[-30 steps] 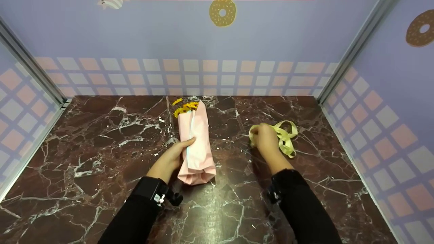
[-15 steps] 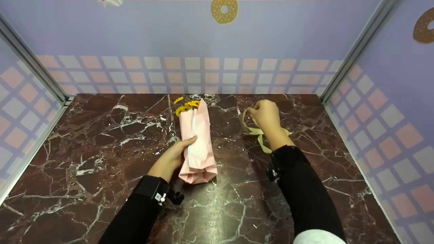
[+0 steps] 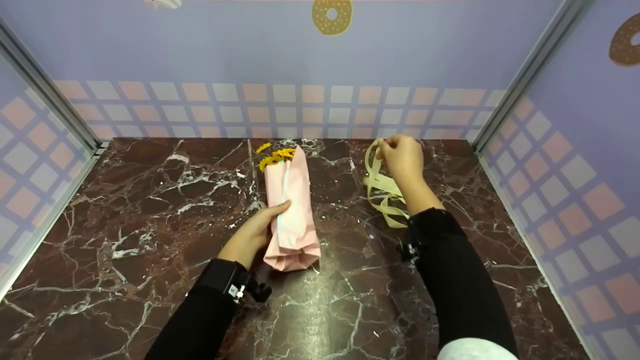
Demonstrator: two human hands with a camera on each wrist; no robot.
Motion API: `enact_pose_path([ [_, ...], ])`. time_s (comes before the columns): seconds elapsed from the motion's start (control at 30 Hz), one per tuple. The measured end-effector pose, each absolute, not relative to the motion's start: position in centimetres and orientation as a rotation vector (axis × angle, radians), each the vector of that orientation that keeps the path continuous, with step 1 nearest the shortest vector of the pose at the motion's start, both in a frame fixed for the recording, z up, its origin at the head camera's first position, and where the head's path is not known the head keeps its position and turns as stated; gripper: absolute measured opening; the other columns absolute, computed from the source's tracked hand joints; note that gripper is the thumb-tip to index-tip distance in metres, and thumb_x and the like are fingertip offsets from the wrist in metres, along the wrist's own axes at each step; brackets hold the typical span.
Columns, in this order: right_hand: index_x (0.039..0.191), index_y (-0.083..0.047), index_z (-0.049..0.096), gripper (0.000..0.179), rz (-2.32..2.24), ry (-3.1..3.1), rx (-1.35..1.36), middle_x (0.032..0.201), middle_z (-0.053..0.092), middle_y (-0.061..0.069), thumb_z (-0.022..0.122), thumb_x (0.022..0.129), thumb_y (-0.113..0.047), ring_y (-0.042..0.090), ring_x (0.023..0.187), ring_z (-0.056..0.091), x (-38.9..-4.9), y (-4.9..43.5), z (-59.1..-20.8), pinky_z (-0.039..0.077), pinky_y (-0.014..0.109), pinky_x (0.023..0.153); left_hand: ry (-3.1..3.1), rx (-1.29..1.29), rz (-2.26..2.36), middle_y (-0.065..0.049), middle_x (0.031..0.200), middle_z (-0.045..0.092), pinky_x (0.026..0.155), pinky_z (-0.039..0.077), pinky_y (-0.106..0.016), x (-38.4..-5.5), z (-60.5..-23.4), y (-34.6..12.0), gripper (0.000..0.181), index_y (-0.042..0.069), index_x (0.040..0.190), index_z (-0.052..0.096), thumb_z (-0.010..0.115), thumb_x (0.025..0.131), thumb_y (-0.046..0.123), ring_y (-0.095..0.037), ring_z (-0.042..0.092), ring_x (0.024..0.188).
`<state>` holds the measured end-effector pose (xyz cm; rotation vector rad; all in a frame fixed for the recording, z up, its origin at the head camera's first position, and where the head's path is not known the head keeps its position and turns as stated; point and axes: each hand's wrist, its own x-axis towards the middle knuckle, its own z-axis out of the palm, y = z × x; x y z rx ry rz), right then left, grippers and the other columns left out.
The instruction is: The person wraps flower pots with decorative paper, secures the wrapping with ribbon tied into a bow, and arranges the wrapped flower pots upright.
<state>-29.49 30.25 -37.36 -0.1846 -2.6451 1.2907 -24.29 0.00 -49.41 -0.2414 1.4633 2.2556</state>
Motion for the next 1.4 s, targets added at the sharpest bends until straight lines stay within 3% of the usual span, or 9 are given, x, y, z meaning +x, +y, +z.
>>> enact_pose_path([
  [0.17,0.105,0.004,0.071,0.032,0.979,-2.828,-0.219,0.096,0.071,0.018,0.058,0.099,-0.025,0.025,0.077,0.063,-28.9,31.5,-39.1,0.049,0.03,0.061,1.474,-0.265,2.254,-0.011,0.102,0.067,0.092,0.049,-0.035,-24.3,-49.4,0.0,0.045,0.0,0.123,0.052,0.071,0.088,0.02,-0.023,0.064,0.091],
  [0.3,0.118,0.006,0.065,0.036,0.866,-2.972,-0.262,0.115,0.064,0.026,0.054,0.099,-0.023,0.039,0.096,0.061,-28.6,32.6,-40.3,0.05,0.047,0.077,1.459,-0.246,2.255,-0.009,0.101,0.066,0.092,0.048,-0.034,-24.3,-49.5,-0.1,0.043,0.0,0.123,0.052,0.07,0.089,0.02,-0.022,0.064,0.09],
  [0.33,0.111,0.007,0.067,0.034,0.851,-3.004,-0.255,0.104,0.065,0.027,0.054,0.099,-0.022,0.038,0.089,0.061,-28.5,32.9,-40.6,0.05,0.046,0.075,1.454,-0.243,2.251,-0.009,0.1,0.066,0.092,0.048,-0.034,-24.3,-49.5,-0.1,0.043,0.0,0.123,0.052,0.07,0.089,0.021,-0.021,0.064,0.09],
  [0.53,0.135,0.016,0.042,0.055,0.723,-3.255,-0.204,0.132,0.044,0.038,0.054,0.096,-0.021,0.052,0.118,0.044,-28.5,33.2,-42.3,0.037,0.059,0.101,1.461,-0.281,2.262,-0.008,0.095,0.066,0.091,0.05,-0.035,-24.4,-49.7,0.0,0.041,-0.002,0.121,0.054,0.069,0.089,0.019,-0.02,0.064,0.086],
  [0.6,0.141,0.017,0.032,0.062,0.658,-3.301,-0.13,0.144,0.028,0.039,0.054,0.095,-0.019,0.054,0.129,0.031,-28.6,32.7,-43.0,0.027,0.061,0.107,1.463,-0.282,2.262,-0.008,0.096,0.066,0.091,0.05,-0.035,-24.3,-49.7,0.0,0.041,-0.002,0.122,0.053,0.069,0.09,0.019,-0.02,0.064,0.086],
  [0.77,0.128,0.014,0.054,0.043,0.453,-3.21,0.311,0.141,0.04,0.033,0.057,0.091,-0.009,0.05,0.126,0.04,-28.6,30.9,-44.7,0.031,0.058,0.107,1.463,-0.28,2.274,-0.007,0.094,0.066,0.092,0.049,-0.035,-24.4,-49.6,0.0,0.041,-0.002,0.122,0.053,0.068,0.09,0.017,-0.02,0.064,0.086],
  [0.97,0.097,0.008,0.07,0.018,0.244,-2.993,0.834,0.109,0.066,0.024,0.057,0.086,0.003,0.041,0.103,0.062,-28.5,29.0,-46.5,0.05,0.05,0.089,1.458,-0.285,2.282,-0.008,0.095,0.066,0.091,0.049,-0.035,-24.4,-49.6,0.1,0.042,-0.002,0.122,0.053,0.069,0.089,0.017,-0.021,0.064,0.086],
  [1.2,0.071,0.002,0.061,0.015,0.083,-3.003,0.808,0.084,0.061,0.02,0.055,0.084,0.006,0.037,0.075,0.063,-28.3,28.9,-48.0,0.053,0.049,0.068,1.446,-0.284,2.28,-0.01,0.1,0.065,0.091,0.05,-0.035,-24.3,-49.6,0.2,0.045,-0.001,0.125,0.048,0.069,0.09,0.017,-0.021,0.064,0.088],
  [1.4,0.078,0.006,0.061,0.008,0.15,-2.996,0.821,0.085,0.059,0.02,0.057,0.084,0.008,0.04,0.079,0.061,-28.2,29.5,-49.0,0.052,0.05,0.074,1.467,-0.315,2.292,-0.009,0.096,0.062,0.089,0.05,-0.033,-24.6,-49.4,0.3,0.045,-0.003,0.123,0.047,0.07,0.089,0.016,-0.021,0.062,0.086],
])
